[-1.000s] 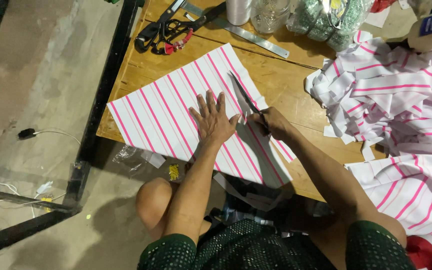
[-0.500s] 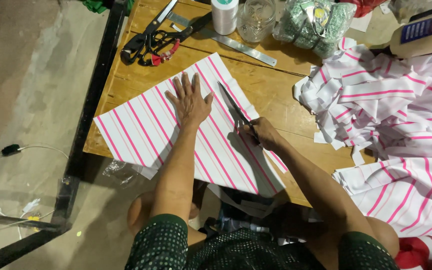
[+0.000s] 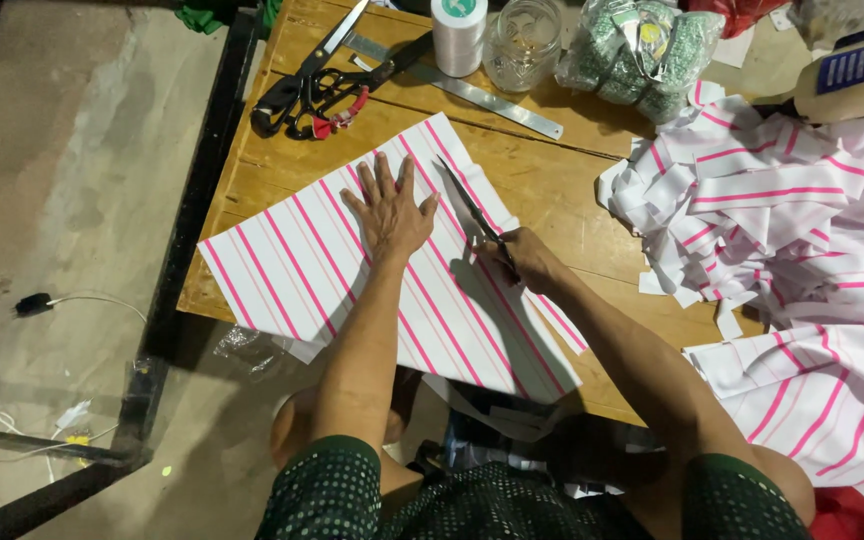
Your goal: Cutting striped fabric into patterns using scissors on a wooden table
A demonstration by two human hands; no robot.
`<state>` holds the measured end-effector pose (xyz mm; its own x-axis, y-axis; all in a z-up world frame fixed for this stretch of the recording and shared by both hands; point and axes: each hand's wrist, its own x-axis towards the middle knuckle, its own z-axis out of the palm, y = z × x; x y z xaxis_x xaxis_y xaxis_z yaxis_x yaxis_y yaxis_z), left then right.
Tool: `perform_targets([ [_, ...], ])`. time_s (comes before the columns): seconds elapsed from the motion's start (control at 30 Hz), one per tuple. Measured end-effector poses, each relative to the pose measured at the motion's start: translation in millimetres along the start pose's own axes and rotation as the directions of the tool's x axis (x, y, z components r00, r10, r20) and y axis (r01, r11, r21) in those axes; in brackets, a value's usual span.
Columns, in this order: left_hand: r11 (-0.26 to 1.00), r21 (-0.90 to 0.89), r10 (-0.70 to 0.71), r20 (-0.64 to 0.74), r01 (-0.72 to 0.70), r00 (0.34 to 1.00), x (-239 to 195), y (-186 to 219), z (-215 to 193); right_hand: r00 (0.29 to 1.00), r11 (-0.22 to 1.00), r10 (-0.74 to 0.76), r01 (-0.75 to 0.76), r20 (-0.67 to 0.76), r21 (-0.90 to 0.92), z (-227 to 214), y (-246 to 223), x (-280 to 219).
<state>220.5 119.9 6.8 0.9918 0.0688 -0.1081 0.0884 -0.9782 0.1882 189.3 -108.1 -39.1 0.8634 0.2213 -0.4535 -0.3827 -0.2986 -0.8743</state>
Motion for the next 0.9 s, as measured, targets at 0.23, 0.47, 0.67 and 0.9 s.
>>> perform_targets([
  [0.23,1.000,0.015,-0.008,0.014,0.007,1.000,-1.7,1.3,-5.6,0.999,0.997,-0.030,0.033,0.037,-0.072,-1.2,-10.9,-3.0],
  [0.47,1.000,-0.019,-0.004,0.031,0.005,1.000,-2.4,1.8,-10.6,0.998,0.998,0.069,-0.069,-0.008,0.001,10.5,-60.5,-4.1],
  [0.67,1.000,0.000,-0.005,0.033,0.005,0.999,-1.3,1.6,-7.7,0.997,0.995,0.048,-0.042,-0.063,0.089,7.0,-10.5,22.5],
  [0.9,0.999,-0.047,-0.008,0.055,0.011,0.998,-2.1,1.7,-12.6,0.998,0.998,0.064,-0.064,-0.012,-0.025,5.7,-58.5,21.2],
])
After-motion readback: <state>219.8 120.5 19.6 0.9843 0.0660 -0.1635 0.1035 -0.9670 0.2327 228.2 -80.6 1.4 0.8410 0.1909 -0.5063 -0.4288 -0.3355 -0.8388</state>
